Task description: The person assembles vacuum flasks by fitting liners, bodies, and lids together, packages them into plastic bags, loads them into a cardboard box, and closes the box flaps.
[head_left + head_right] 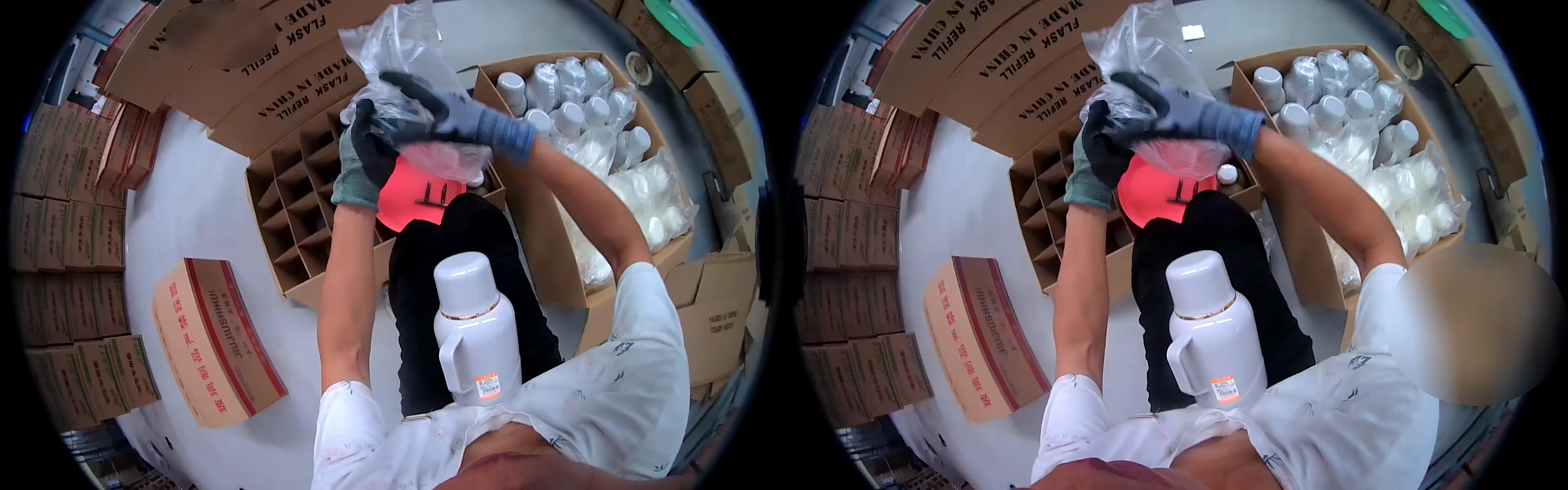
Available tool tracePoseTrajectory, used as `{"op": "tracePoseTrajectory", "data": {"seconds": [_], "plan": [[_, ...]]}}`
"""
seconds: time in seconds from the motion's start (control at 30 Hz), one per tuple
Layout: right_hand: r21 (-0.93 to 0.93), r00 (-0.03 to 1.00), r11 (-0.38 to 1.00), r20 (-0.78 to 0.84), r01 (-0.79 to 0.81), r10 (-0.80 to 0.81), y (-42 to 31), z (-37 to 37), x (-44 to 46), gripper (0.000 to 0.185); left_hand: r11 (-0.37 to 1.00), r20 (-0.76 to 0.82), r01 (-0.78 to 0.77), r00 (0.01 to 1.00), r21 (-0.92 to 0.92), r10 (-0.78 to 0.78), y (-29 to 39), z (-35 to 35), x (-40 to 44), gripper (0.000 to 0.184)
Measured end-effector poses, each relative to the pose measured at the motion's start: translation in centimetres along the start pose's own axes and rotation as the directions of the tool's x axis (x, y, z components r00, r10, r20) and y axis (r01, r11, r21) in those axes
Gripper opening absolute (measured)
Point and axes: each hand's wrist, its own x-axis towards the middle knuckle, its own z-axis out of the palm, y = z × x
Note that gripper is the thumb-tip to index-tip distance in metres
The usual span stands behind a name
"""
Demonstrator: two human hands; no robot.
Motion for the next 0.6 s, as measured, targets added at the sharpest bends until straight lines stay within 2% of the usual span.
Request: {"op": "tracePoseTrajectory", "data": {"seconds": [0.03, 0.07, 0.1, 0.17, 0.2, 0.23, 0.27, 0.3, 0.37, 0.4, 0.47, 0.5, 0.53, 0.57, 0.6], "plan": [[-0.306, 0.999, 0.951, 0.022, 0.036, -0.031, -1.0, 0.7, -2.0, 0.07, 0.997, 0.016, 0.076, 0.997, -0.008, -0.076, 0.2, 0.6, -1.5, 0.031], [-0.49, 0.999, 0.871, 0.015, -0.028, 0.04, -0.5, 0.9, -3.7, 0.072, 0.988, 0.035, 0.154, 0.987, -0.016, -0.154, 0.3, 1.0, -3.0, 0.033], [-0.429, 0.998, 0.902, 0.01, -0.048, 0.057, 0.6, 1.1, -5.1, 0.064, 0.988, 0.094, 0.147, 0.984, 0.04, -0.15, 0.5, 0.9, -4.7, 0.033], [-0.478, 0.995, 0.876, 0.03, -0.068, 0.094, 0.3, 1.2, -7.4, 0.05, 0.964, 0.033, 0.218, 0.976, -0.149, -0.216, -0.2, -3.1, -6.5, 0.033], [-0.499, 0.995, 0.862, -0.007, -0.089, 0.099, 0.5, 1.2, -8.6, 0.045, 0.951, 0.156, 0.149, 0.982, -0.271, -0.11, -0.5, -6.1, -7.6, 0.035], [-0.518, 0.993, 0.848, -0.045, -0.114, 0.106, 0.9, 1.3, -10.1, 0.04, 1.0, 0.1, -0.006, 0.995, -0.022, 0.008, -0.5, -6.8, -10.2, 0.037], [-0.634, 0.98, 0.748, -0.137, -0.197, 0.142, 1.5, 1.4, -11.7, 0.038, 0.961, 0.043, -0.133, 0.991, 0.243, 0.126, -0.5, -7.4, -12.8, 0.04], [-0.548, 0.968, 0.799, -0.175, -0.248, 0.181, 2.7, 1.6, -13.4, 0.038, 0.99, -0.015, -0.064, 0.998, 0.126, 0.067, -1.1, -10.6, -15.3, 0.042], [-0.114, 0.91, 0.936, -0.297, -0.334, 0.289, 2.1, 3.8, -16.7, 0.04, 0.99, -0.13, 0.036, 0.99, -0.135, -0.053, -2.4, -16.9, -20.1, 0.048], [0.233, 0.854, 0.874, -0.215, -0.426, 0.474, 0.9, 4.5, -18.4, 0.043, 0.991, -0.079, -0.013, 0.997, 0.131, 0.024, -3.4, -15.9, -23.0, 0.04], [-0.095, 0.851, 0.906, -0.395, -0.413, 0.347, -1.8, 6.3, -22.9, 0.043, 0.873, -0.084, 0.059, 0.996, 0.484, -0.021, -3.5, -12.4, -28.3, 0.035], [-0.264, 0.849, 0.876, -0.466, -0.403, 0.25, -3.7, 7.0, -25.0, 0.043, 0.887, -0.049, 0.154, 0.988, 0.435, -0.148, -2.6, -10.2, -30.0, 0.035], [-0.362, 0.9, 0.886, -0.417, -0.29, 0.124, -7.4, 6.9, -26.3, 0.043, 0.883, -0.013, 0.255, 0.962, 0.395, -0.272, -1.7, -8.0, -31.8, 0.036], [-0.451, 0.935, 0.876, -0.355, -0.169, -0.003, -11.0, 6.9, -27.6, 0.044, 0.914, 0.174, 0.342, 0.908, 0.217, -0.381, -1.2, -6.3, -33.3, 0.036], [-0.426, 0.964, 0.889, -0.26, -0.169, 0.058, -13.2, 7.4, -29.3, 0.043, 0.853, 0.194, 0.29, 0.894, 0.434, -0.403, -0.4, -4.5, -34.8, 0.034]]}}
